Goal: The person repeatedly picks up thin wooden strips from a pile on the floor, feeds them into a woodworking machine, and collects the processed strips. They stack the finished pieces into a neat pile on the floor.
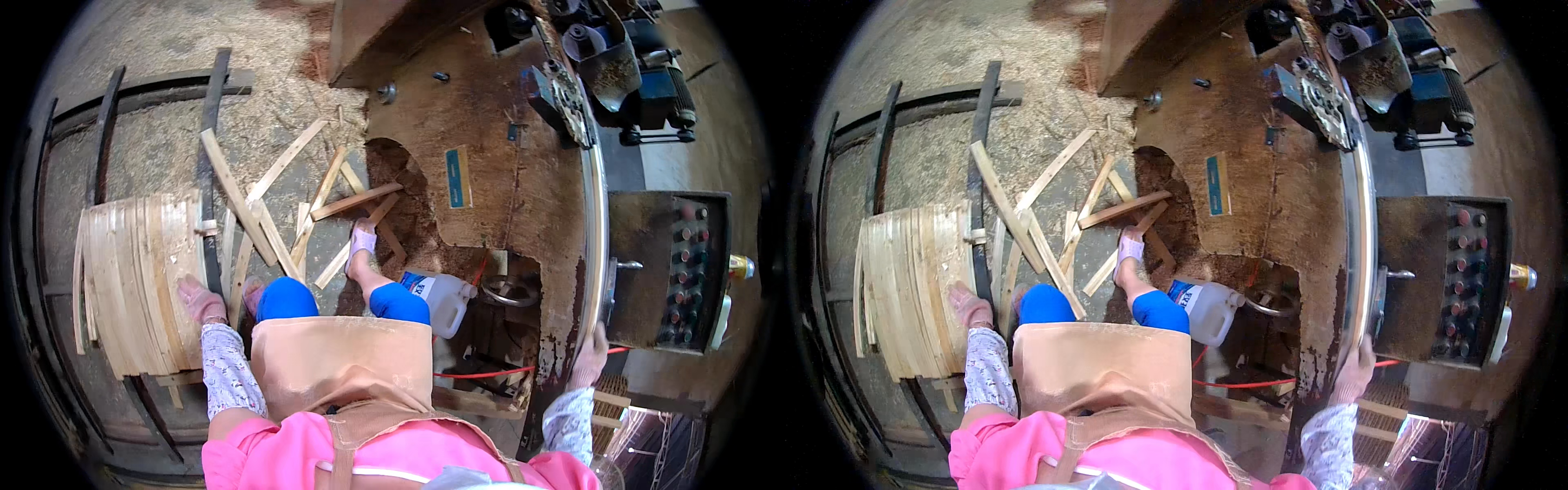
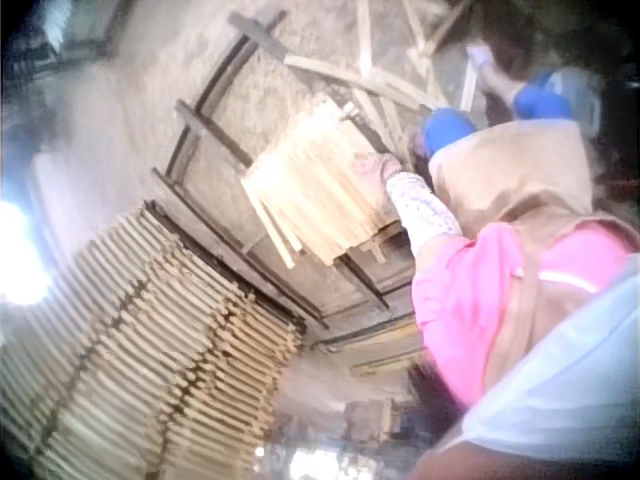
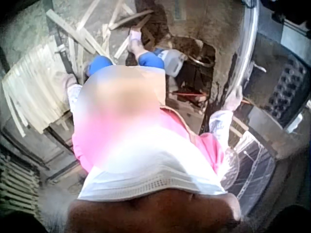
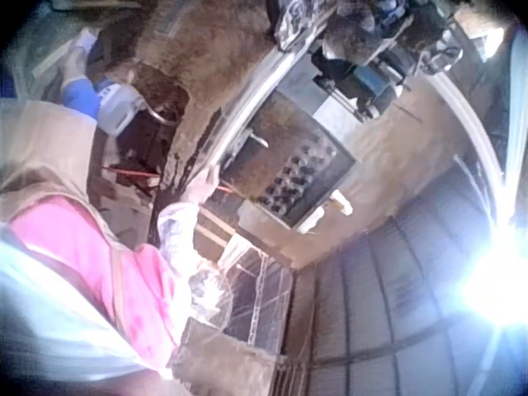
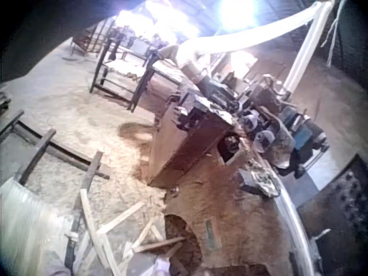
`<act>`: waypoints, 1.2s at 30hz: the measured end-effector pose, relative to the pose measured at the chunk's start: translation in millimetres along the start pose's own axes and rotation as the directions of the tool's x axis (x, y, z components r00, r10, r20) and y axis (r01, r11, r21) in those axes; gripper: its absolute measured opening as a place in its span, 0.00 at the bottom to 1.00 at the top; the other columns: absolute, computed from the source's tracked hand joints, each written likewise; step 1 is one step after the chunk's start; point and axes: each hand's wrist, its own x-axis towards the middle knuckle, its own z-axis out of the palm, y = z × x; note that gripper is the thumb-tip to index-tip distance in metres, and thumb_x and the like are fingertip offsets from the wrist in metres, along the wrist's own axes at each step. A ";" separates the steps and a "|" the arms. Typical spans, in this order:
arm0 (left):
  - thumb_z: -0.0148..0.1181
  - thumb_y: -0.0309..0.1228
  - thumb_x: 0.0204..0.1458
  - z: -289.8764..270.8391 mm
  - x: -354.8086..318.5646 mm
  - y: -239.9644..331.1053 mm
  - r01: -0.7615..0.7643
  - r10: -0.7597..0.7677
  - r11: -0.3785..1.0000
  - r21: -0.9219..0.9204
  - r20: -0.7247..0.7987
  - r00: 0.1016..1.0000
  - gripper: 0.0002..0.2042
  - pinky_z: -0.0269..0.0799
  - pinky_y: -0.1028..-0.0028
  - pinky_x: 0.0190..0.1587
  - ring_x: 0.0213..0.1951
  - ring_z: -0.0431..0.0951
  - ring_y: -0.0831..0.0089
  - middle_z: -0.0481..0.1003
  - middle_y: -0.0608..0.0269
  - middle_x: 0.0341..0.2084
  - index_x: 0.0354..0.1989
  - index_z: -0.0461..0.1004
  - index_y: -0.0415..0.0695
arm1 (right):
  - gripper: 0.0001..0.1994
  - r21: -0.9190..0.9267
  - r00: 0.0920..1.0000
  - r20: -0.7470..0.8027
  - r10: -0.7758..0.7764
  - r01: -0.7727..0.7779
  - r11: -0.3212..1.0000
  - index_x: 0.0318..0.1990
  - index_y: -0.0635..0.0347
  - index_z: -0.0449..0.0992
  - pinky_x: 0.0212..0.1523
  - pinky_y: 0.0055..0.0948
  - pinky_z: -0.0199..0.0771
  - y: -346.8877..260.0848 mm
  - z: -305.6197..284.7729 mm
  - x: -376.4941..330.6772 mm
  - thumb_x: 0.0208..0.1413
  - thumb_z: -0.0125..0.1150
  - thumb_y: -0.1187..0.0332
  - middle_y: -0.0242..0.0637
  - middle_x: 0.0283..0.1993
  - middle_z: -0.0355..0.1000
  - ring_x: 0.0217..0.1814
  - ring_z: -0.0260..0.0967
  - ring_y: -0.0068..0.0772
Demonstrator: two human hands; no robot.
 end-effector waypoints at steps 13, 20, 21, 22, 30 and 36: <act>0.60 0.36 0.59 -277.2 -53.6 195.1 -0.326 0.277 0.167 -0.930 -0.273 0.921 0.18 0.79 0.62 0.48 0.44 0.82 0.63 0.82 0.52 0.43 0.55 0.77 0.42 | 0.24 0.533 0.915 0.210 -0.345 0.189 0.825 0.67 0.68 0.69 0.71 0.32 0.61 -186.4 108.4 113.1 0.66 0.58 0.67 0.48 0.68 0.69 0.70 0.66 0.40; 0.68 0.33 0.53 -414.0 -327.4 397.7 -0.199 0.646 -0.407 -0.892 -0.435 0.628 0.25 0.74 0.65 0.53 0.48 0.77 0.57 0.74 0.48 0.46 0.56 0.68 0.36 | 0.39 0.538 0.716 0.087 -0.693 0.552 0.637 0.76 0.56 0.57 0.72 0.33 0.60 -231.4 106.0 -11.5 0.55 0.62 0.81 0.41 0.74 0.60 0.73 0.60 0.38; 0.70 0.36 0.51 -421.6 -345.7 406.7 -0.132 0.761 -0.391 -0.911 -0.400 0.511 0.37 0.70 0.68 0.60 0.60 0.73 0.55 0.71 0.42 0.61 0.67 0.62 0.33 | 0.40 0.553 0.781 0.022 -0.624 0.511 0.659 0.77 0.57 0.55 0.71 0.32 0.60 -218.7 94.9 -8.4 0.56 0.59 0.83 0.41 0.75 0.58 0.71 0.61 0.37; 0.70 0.36 0.52 -415.2 -346.9 401.9 -0.241 0.751 -0.398 -0.885 -0.465 0.469 0.39 0.68 0.67 0.63 0.63 0.70 0.54 0.66 0.41 0.65 0.70 0.59 0.34 | 0.39 0.642 0.869 0.073 -0.490 0.335 0.690 0.77 0.59 0.53 0.72 0.31 0.58 -207.1 68.9 -15.8 0.57 0.57 0.82 0.41 0.76 0.57 0.73 0.59 0.35; 0.61 0.40 0.54 -197.4 -139.9 302.5 -0.286 0.550 0.385 -0.878 -0.031 0.835 0.36 0.64 0.61 0.68 0.67 0.68 0.51 0.67 0.42 0.67 0.70 0.62 0.35 | 0.29 0.288 0.989 0.082 -0.127 0.098 0.953 0.74 0.69 0.57 0.72 0.31 0.58 53.0 -31.4 -52.1 0.66 0.54 0.75 0.48 0.76 0.58 0.74 0.60 0.36; 0.62 0.43 0.52 -80.8 -37.4 147.2 -0.148 0.264 0.740 -0.656 0.082 0.961 0.32 0.72 0.60 0.59 0.57 0.77 0.45 0.78 0.39 0.53 0.63 0.70 0.36 | 0.28 0.434 0.945 -0.180 -0.273 0.326 0.840 0.74 0.65 0.57 0.69 0.29 0.61 -63.8 67.1 102.5 0.70 0.50 0.67 0.44 0.73 0.63 0.71 0.63 0.36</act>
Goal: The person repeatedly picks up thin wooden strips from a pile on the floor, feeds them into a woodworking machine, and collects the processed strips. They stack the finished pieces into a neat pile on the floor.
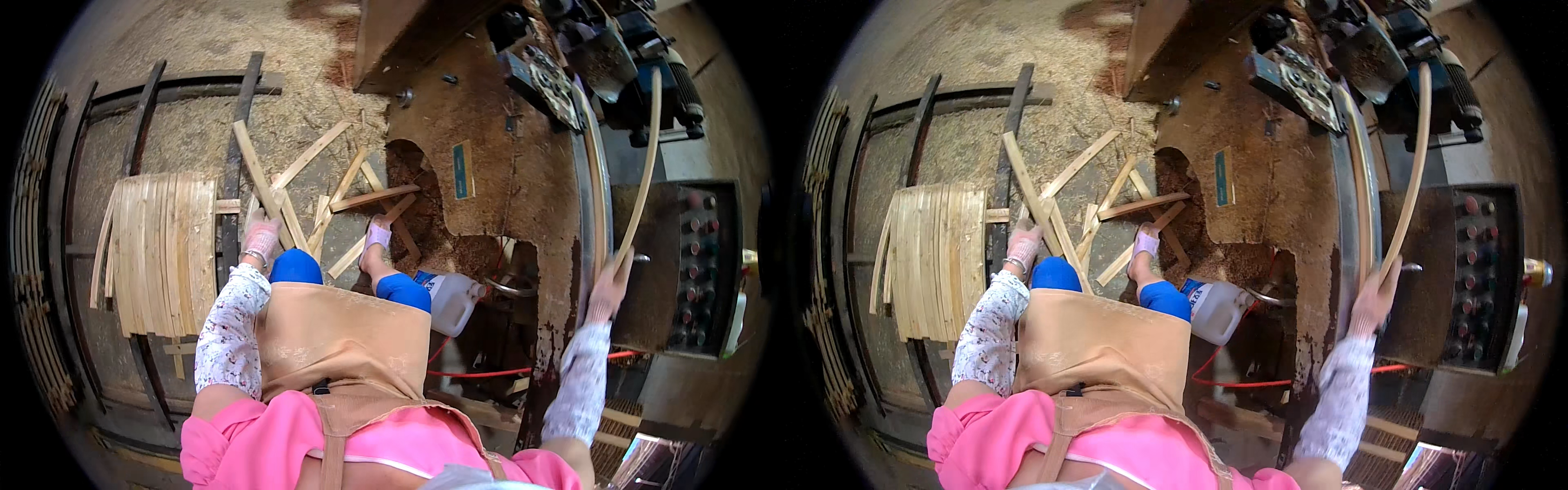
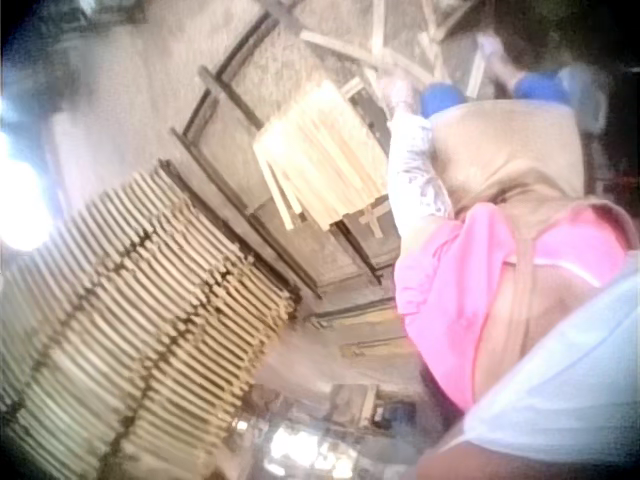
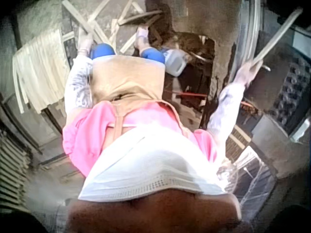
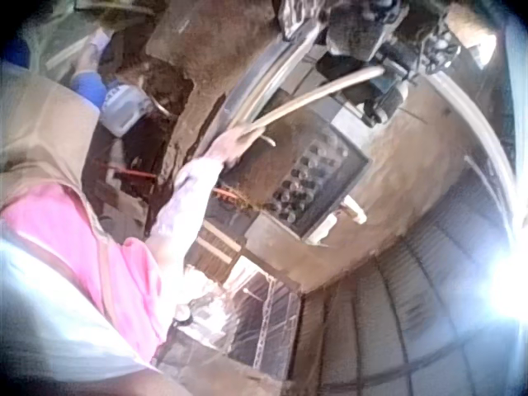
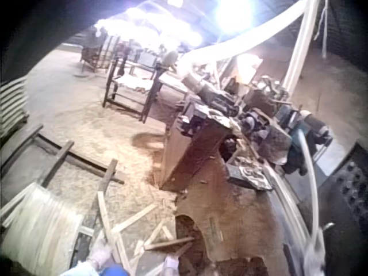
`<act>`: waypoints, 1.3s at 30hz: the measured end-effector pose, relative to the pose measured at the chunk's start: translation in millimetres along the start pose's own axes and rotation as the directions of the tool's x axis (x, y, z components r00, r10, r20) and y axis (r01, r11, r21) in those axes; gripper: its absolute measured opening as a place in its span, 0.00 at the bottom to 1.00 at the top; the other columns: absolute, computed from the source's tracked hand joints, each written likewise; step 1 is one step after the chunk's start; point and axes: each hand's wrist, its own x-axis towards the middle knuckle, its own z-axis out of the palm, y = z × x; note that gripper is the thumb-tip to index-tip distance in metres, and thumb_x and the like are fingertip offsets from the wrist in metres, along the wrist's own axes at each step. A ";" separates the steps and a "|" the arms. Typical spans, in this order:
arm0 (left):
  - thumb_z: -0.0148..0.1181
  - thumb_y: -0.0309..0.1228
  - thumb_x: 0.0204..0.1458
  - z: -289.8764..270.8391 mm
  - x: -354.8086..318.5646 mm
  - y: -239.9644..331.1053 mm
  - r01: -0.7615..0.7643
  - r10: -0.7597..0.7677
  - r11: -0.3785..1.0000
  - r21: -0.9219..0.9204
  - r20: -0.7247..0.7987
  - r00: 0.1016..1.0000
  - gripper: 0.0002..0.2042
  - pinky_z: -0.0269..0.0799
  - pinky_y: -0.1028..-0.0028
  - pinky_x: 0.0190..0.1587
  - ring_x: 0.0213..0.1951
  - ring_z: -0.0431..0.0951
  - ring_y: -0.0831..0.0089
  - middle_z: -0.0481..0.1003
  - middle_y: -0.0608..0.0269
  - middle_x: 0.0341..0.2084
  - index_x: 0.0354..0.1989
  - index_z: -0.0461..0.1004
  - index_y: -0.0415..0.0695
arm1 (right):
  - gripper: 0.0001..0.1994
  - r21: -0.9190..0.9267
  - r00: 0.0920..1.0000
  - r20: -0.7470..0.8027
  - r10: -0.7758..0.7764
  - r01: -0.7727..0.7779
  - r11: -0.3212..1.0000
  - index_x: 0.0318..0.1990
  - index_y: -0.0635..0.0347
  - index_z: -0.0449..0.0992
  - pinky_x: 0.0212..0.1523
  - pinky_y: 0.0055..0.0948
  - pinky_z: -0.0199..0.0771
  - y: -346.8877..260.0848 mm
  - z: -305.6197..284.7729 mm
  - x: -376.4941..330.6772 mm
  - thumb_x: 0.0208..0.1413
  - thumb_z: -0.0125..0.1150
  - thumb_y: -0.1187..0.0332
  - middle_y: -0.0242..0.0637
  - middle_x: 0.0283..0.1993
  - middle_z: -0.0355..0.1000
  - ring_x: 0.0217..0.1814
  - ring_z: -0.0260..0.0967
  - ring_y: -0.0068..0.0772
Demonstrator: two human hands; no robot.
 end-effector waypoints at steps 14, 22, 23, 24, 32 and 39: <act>0.76 0.54 0.40 -92.8 -3.9 -129.3 0.349 -0.230 0.649 0.676 -0.263 0.937 0.56 0.51 0.47 0.74 0.77 0.48 0.49 0.48 0.49 0.77 0.78 0.49 0.58 | 0.22 -0.433 0.980 0.166 0.111 -0.028 0.901 0.69 0.68 0.66 0.72 0.30 0.58 28.5 -83.3 -73.9 0.73 0.47 0.66 0.45 0.71 0.66 0.73 0.62 0.37; 0.67 0.33 0.51 -61.8 16.7 -189.3 0.365 -0.154 0.623 0.691 -0.349 0.924 0.43 0.66 0.55 0.67 0.74 0.54 0.47 0.50 0.49 0.75 0.77 0.52 0.54 | 0.20 -0.447 0.944 -0.008 0.330 -0.298 0.843 0.61 0.77 0.72 0.59 0.28 0.72 2.8 -106.2 -111.3 0.66 0.57 0.72 0.42 0.59 0.76 0.56 0.73 0.32; 0.65 0.32 0.51 -64.5 16.3 -211.0 0.375 -0.102 0.638 0.672 -0.409 0.907 0.41 0.68 0.55 0.66 0.73 0.56 0.47 0.53 0.47 0.74 0.76 0.54 0.55 | 0.19 -0.501 0.929 0.054 0.366 -0.292 0.815 0.60 0.74 0.74 0.58 0.30 0.72 -46.4 -49.8 -81.6 0.65 0.57 0.72 0.42 0.55 0.77 0.54 0.75 0.35; 0.64 0.32 0.52 -64.6 21.9 -206.3 0.303 -0.090 0.724 0.620 -0.351 0.932 0.39 0.69 0.55 0.64 0.71 0.60 0.47 0.58 0.44 0.71 0.75 0.57 0.53 | 0.19 -0.579 0.996 -0.030 0.081 -0.084 0.811 0.62 0.68 0.74 0.59 0.33 0.71 -6.5 -57.8 -70.0 0.67 0.56 0.70 0.43 0.51 0.78 0.53 0.75 0.37; 0.62 0.39 0.49 -130.0 22.9 -14.7 0.066 -0.060 0.998 0.007 -0.321 0.945 0.32 0.73 0.54 0.58 0.54 0.78 0.43 0.78 0.35 0.50 0.65 0.69 0.43 | 0.25 -0.079 0.961 0.211 0.179 -0.166 0.983 0.67 0.70 0.69 0.67 0.29 0.64 -18.5 52.8 47.4 0.71 0.53 0.59 0.46 0.66 0.72 0.67 0.68 0.34; 0.65 0.31 0.57 -65.2 -82.2 314.5 -0.206 0.412 0.171 -0.963 -0.121 0.903 0.11 0.78 0.66 0.35 0.31 0.79 0.66 0.76 0.59 0.31 0.44 0.74 0.40 | 0.33 0.199 0.748 0.590 -0.305 0.231 0.952 0.71 0.60 0.65 0.75 0.33 0.56 -180.2 124.1 -52.3 0.56 0.66 0.75 0.43 0.72 0.65 0.75 0.60 0.38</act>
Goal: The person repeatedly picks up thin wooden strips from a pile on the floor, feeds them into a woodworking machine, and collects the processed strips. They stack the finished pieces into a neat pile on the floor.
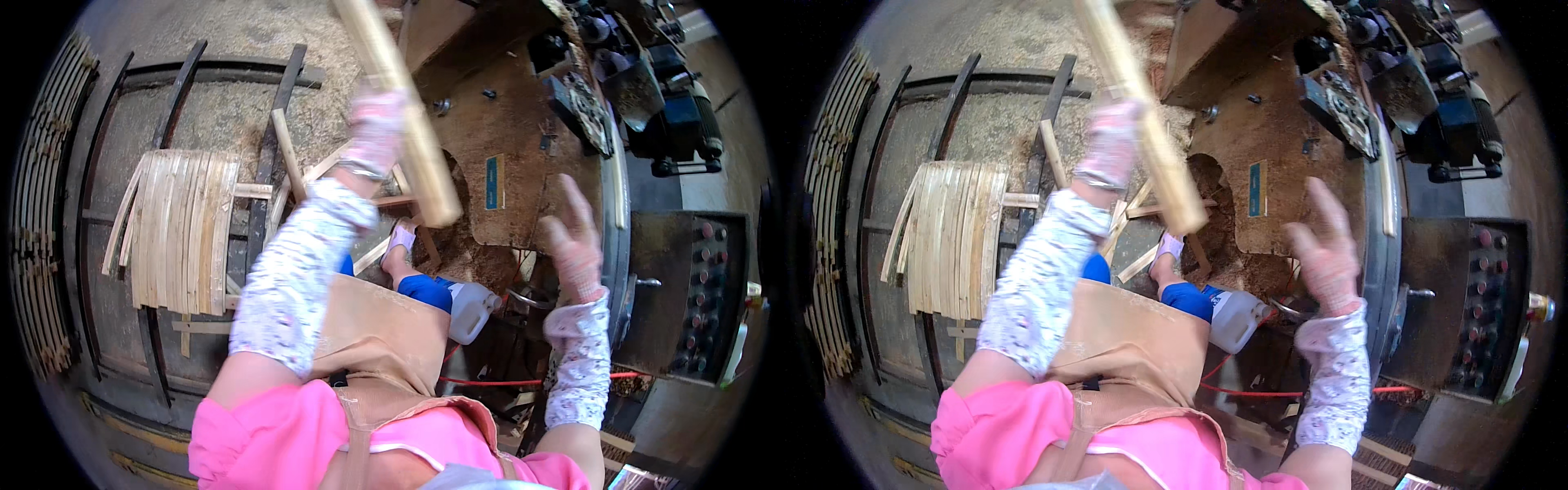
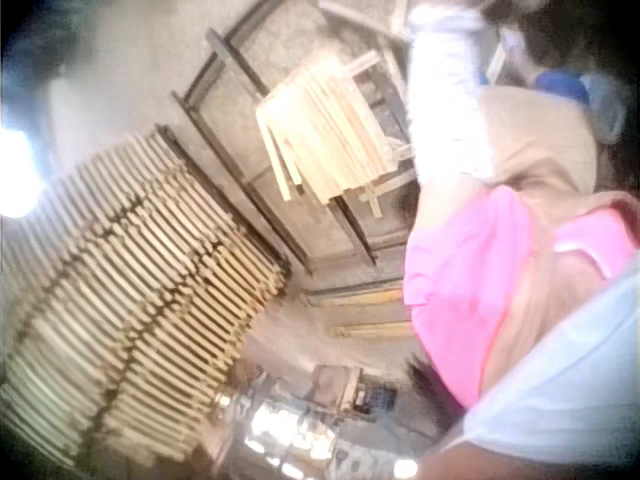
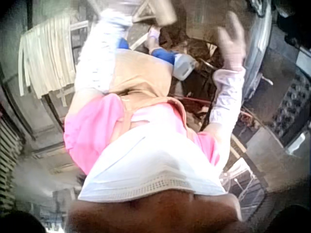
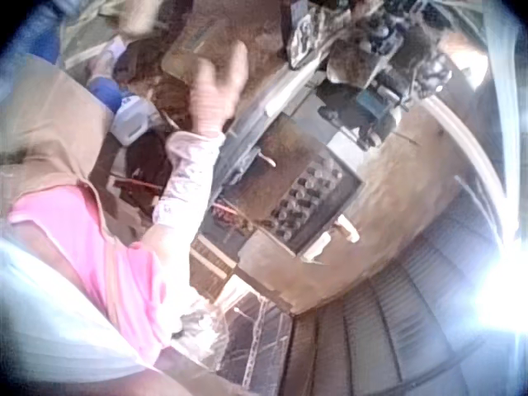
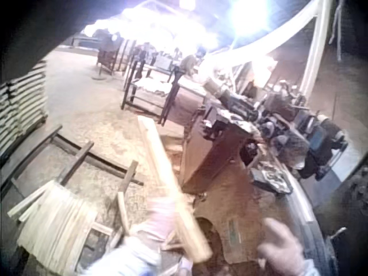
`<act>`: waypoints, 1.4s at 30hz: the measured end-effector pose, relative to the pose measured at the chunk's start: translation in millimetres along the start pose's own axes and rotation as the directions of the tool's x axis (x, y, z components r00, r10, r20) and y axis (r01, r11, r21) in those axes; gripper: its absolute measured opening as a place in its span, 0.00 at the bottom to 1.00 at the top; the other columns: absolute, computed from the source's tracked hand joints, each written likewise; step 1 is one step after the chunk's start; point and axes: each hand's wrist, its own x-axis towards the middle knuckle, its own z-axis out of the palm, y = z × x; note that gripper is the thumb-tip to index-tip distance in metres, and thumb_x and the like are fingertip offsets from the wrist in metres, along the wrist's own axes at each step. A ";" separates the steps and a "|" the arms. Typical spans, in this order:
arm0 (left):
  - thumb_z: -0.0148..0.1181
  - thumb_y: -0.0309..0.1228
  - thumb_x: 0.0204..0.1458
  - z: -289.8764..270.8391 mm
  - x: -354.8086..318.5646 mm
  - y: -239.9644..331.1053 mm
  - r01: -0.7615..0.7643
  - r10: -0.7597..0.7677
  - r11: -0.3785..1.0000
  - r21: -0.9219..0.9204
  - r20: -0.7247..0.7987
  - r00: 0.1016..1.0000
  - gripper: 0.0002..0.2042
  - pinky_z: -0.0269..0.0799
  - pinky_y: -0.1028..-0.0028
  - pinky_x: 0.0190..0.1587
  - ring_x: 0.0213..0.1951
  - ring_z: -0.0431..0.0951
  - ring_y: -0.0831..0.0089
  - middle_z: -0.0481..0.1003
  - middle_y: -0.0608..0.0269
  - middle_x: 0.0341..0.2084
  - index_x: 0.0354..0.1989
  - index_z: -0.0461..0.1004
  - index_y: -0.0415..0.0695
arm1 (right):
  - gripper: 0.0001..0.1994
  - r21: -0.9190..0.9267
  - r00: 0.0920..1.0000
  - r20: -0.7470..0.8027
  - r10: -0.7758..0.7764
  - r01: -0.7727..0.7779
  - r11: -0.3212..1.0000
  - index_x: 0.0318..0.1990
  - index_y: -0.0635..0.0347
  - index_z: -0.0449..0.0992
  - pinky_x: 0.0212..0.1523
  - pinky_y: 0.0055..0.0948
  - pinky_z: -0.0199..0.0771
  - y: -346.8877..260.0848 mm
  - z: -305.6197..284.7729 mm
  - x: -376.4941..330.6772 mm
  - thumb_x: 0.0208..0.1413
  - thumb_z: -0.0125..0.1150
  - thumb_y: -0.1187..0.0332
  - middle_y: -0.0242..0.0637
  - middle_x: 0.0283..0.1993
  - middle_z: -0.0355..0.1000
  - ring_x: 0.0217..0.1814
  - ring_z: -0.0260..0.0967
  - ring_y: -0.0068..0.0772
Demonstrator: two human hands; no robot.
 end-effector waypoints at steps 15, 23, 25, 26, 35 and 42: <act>0.60 0.45 0.55 -119.0 -47.0 -112.9 0.186 -0.276 0.557 0.809 -0.031 0.961 0.32 0.66 0.64 0.65 0.64 0.72 0.55 0.73 0.44 0.62 0.66 0.70 0.38 | 0.30 -0.165 0.802 -0.432 0.412 -0.520 0.838 0.74 0.66 0.59 0.74 0.34 0.56 107.4 -155.0 -306.0 0.64 0.50 0.79 0.47 0.75 0.59 0.76 0.57 0.41; 0.60 0.43 0.54 -341.1 -70.0 -99.4 0.498 -0.282 0.264 0.826 -0.428 0.859 0.35 0.65 0.62 0.65 0.63 0.73 0.47 0.73 0.33 0.59 0.65 0.66 0.30 | 0.29 -0.262 0.798 -0.594 0.107 -0.317 0.912 0.74 0.62 0.58 0.68 0.29 0.62 208.3 -167.2 -34.5 0.69 0.53 0.67 0.46 0.71 0.65 0.70 0.64 0.37; 0.59 0.43 0.52 -374.9 -74.8 -90.0 0.490 -0.099 0.024 0.871 -0.486 0.869 0.29 0.70 0.57 0.61 0.59 0.75 0.43 0.76 0.34 0.53 0.60 0.72 0.36 | 0.28 -0.121 0.772 -0.620 0.140 -0.271 0.955 0.74 0.59 0.59 0.68 0.31 0.62 199.8 -144.2 -1.0 0.69 0.53 0.65 0.46 0.70 0.66 0.68 0.66 0.37; 0.59 0.43 0.52 -378.0 -79.9 -85.5 0.514 -0.085 -0.077 0.854 -0.520 0.850 0.27 0.73 0.55 0.59 0.55 0.78 0.42 0.79 0.35 0.49 0.57 0.74 0.38 | 0.27 -0.170 0.795 -0.579 0.181 -0.334 0.927 0.74 0.58 0.60 0.69 0.31 0.61 191.2 -141.1 2.2 0.70 0.51 0.65 0.46 0.71 0.66 0.68 0.65 0.37; 0.78 0.53 0.37 -430.5 -112.6 -30.3 0.567 0.039 -0.558 0.606 -0.664 0.747 0.57 0.56 0.48 0.72 0.75 0.52 0.49 0.53 0.50 0.75 0.77 0.51 0.53 | 0.22 -0.174 0.615 -0.582 0.532 -0.733 0.658 0.69 0.65 0.67 0.65 0.27 0.65 112.3 -143.0 -287.6 0.71 0.50 0.70 0.43 0.64 0.71 0.64 0.67 0.31; 0.67 0.25 0.47 -525.3 -129.2 -74.3 0.468 0.063 -0.717 0.516 -0.621 0.782 0.51 0.62 0.56 0.71 0.75 0.49 0.43 0.43 0.49 0.77 0.79 0.43 0.61 | 0.17 -0.157 0.458 -0.552 0.697 -0.878 0.453 0.57 0.72 0.78 0.53 0.23 0.73 66.0 -133.7 -229.6 0.66 0.56 0.70 0.40 0.48 0.81 0.51 0.75 0.24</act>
